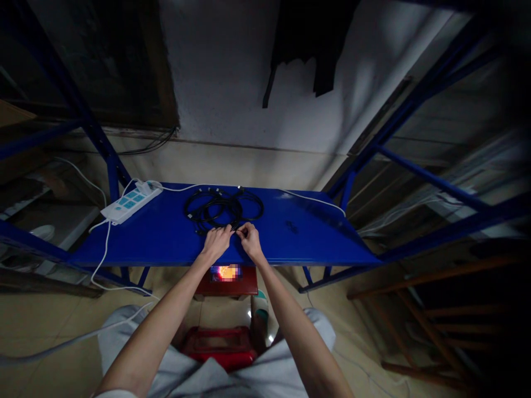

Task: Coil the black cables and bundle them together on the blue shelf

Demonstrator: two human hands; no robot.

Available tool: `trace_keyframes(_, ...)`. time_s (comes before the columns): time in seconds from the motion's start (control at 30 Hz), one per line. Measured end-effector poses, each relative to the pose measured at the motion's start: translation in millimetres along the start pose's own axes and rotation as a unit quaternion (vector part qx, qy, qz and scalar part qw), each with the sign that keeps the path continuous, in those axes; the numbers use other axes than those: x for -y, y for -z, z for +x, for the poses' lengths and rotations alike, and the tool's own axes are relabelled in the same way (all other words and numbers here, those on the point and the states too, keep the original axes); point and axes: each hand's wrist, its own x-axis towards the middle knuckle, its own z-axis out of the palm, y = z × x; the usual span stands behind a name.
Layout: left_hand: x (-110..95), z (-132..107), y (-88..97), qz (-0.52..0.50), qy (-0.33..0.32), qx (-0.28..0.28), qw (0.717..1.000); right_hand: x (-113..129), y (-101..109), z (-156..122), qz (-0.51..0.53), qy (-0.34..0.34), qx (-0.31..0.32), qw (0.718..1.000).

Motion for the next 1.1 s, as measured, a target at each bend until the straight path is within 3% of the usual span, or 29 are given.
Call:
trace_keyframes(0.17,-0.9,-0.2,-0.6,-0.002,-0.003,-0.010,1.000,1.7,1.2,1.4,0.005,-0.015,-0.001,1.000)
trace_keyframes(0.47,-0.6,1.3,3.0,-0.004,0.003,0.024,1.000,7.0,4.5,-0.6,0.034,-0.032,0.066,0.997)
trace_keyframes(1.1,-1.1,0.4,7.2,-0.008,0.017,0.029,0.999,9.2,5.4,1.0,0.048,-0.012,0.029,0.998)
